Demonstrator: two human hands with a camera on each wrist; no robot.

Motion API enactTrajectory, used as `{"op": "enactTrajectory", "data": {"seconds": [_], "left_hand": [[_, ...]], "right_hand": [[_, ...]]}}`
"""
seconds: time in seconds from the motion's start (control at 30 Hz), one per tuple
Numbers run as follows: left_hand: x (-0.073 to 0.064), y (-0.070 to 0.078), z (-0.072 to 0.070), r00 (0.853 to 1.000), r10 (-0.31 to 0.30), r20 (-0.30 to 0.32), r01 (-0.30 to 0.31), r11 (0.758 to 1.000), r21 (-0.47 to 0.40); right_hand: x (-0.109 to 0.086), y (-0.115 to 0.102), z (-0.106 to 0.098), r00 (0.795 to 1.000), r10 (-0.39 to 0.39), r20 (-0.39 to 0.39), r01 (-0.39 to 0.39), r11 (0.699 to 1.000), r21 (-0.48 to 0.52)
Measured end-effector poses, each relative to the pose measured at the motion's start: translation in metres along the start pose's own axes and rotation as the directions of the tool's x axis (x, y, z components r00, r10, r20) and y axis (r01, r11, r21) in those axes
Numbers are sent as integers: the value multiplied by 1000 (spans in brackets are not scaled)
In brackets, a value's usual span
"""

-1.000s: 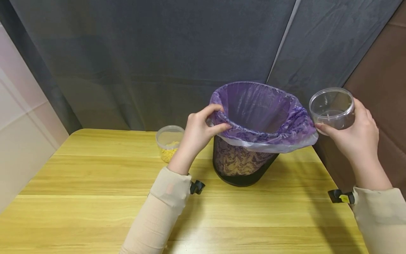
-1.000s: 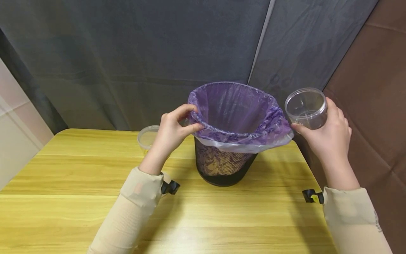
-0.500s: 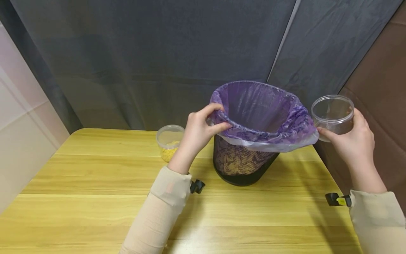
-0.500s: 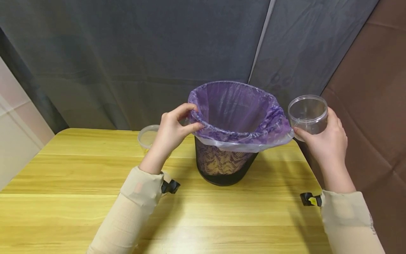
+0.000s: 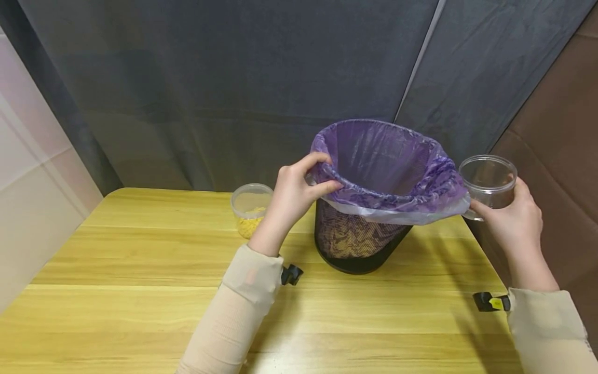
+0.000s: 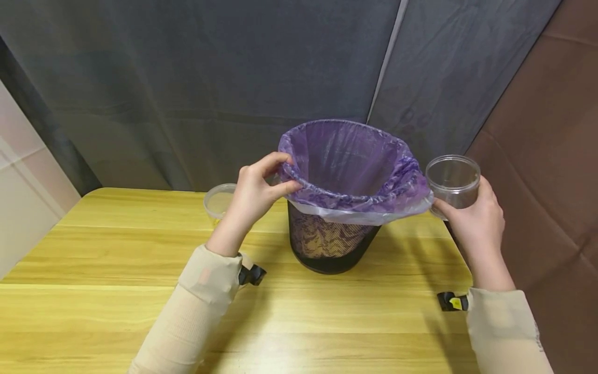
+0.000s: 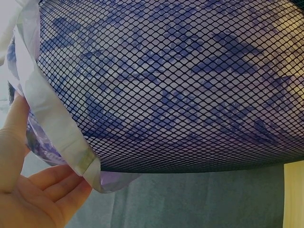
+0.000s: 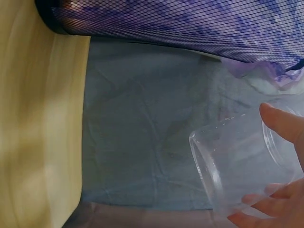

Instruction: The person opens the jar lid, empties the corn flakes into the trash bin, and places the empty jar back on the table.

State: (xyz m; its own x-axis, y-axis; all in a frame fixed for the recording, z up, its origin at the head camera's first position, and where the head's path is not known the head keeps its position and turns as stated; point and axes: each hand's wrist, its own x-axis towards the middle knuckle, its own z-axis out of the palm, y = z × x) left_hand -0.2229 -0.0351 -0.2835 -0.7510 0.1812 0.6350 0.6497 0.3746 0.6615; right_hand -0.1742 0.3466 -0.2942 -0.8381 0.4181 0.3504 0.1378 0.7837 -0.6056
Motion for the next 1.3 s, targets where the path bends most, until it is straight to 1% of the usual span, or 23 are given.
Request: {"op": "enactTrajectory", "data": {"seconds": [0.37,0.47,0.63,0.87,1.17,1.3], "left_hand": [[0,0,0,1000,-4,1,4,1000,6],[0,1,0,1000,-4,-1,4,1000,5],[0,1,0,1000,-1,-3,1,1000,5],[-1,0,0,1000,-2,-4,2,1000,7],[-1,0,1,1000,-2,-7,2,1000,1],[-1,0,1,1000,-1,-7,1,1000,0]], "right_hand": [[-8,16,15,995,78,66,-77,997,-18],[-12,21,19,994,80,79,-79,997,-8],[-15,29,23,992,76,101,-73,997,-25],[-18,36,28,987,103,127,-100,994,-33],[-22,48,36,982,103,156,-96,994,-50],[-24,53,39,978,121,171,-116,992,-41]]}}
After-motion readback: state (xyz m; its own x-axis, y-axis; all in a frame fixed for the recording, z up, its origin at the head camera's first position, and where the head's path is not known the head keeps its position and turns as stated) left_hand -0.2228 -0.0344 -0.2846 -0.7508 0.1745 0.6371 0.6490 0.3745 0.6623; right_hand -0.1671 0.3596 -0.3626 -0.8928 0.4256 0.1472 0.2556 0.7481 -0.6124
